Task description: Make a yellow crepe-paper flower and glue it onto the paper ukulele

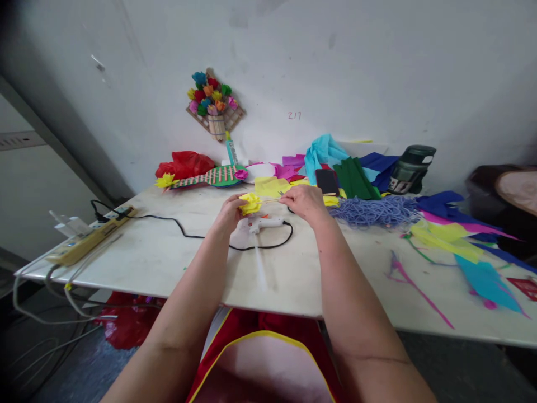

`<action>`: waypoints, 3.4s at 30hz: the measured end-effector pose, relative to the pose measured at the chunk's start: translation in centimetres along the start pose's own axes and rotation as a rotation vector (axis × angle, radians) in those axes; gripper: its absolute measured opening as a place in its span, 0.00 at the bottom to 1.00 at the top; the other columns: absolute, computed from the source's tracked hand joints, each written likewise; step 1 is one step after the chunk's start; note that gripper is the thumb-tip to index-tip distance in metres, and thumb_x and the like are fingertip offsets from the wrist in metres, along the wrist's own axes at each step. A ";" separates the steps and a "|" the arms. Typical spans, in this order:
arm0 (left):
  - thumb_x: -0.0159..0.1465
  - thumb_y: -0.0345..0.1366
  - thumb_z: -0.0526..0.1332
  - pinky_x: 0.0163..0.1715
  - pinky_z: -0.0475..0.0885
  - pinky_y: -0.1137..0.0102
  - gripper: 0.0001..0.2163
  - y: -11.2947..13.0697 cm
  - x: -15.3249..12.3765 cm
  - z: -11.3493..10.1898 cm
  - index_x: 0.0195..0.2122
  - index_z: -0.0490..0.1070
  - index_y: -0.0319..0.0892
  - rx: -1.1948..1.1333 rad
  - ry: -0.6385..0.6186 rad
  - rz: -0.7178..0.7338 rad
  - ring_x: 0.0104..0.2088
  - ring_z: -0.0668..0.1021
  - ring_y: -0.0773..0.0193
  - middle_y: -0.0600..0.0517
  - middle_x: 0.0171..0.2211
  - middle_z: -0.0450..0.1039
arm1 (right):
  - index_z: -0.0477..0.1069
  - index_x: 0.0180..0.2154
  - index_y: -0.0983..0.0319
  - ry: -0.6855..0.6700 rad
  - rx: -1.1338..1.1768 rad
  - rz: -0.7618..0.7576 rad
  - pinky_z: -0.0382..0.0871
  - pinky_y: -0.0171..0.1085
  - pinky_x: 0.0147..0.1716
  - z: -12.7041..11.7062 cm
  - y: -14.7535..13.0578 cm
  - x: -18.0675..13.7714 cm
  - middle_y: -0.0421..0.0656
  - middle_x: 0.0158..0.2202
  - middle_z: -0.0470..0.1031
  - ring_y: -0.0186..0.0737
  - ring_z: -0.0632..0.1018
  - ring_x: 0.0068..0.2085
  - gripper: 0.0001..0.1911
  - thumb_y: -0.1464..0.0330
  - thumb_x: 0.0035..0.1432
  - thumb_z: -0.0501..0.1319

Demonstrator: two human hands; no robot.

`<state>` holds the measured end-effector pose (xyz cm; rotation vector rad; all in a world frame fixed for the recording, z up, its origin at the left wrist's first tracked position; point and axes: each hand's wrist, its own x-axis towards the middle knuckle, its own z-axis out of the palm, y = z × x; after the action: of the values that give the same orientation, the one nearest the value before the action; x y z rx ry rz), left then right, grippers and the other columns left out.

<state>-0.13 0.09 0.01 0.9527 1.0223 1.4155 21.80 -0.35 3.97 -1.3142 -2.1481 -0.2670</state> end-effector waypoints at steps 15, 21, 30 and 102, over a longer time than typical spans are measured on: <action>0.43 0.31 0.61 0.22 0.72 0.70 0.17 -0.4 0.2 -0.2 0.37 0.69 0.40 0.022 -0.010 0.015 0.29 0.77 0.60 0.48 0.31 0.73 | 0.79 0.31 0.55 -0.034 -0.025 -0.032 0.61 0.36 0.31 -0.3 0.0 -0.1 0.39 0.35 0.80 0.40 0.77 0.40 0.09 0.63 0.55 0.60; 0.43 0.30 0.62 0.23 0.72 0.71 0.18 -0.6 0.3 -0.3 0.37 0.69 0.39 0.020 -0.020 0.012 0.29 0.77 0.61 0.49 0.30 0.74 | 0.79 0.31 0.55 -0.060 -0.066 -0.038 0.59 0.35 0.29 -0.1 -0.2 0.0 0.39 0.35 0.80 0.40 0.77 0.39 0.08 0.63 0.55 0.61; 0.43 0.29 0.63 0.22 0.72 0.71 0.18 -0.5 0.2 0.0 0.38 0.68 0.38 0.011 -0.061 0.014 0.30 0.77 0.61 0.47 0.31 0.74 | 0.79 0.33 0.55 -0.106 -0.084 -0.023 0.58 0.35 0.29 0.5 -0.6 0.1 0.41 0.35 0.80 0.40 0.76 0.39 0.10 0.61 0.56 0.60; 0.45 0.28 0.60 0.24 0.73 0.71 0.14 0.1 -0.1 0.3 0.35 0.65 0.38 -0.105 0.085 0.011 0.30 0.76 0.63 0.48 0.31 0.73 | 0.78 0.34 0.58 -0.106 -0.133 0.017 0.53 0.36 0.28 0.6 -1.9 0.0 0.44 0.35 0.80 0.40 0.75 0.35 0.15 0.60 0.60 0.55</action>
<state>0.17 -0.01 0.16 0.8294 0.9963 1.5148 19.93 -0.98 3.78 -1.4500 -2.2392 -0.3448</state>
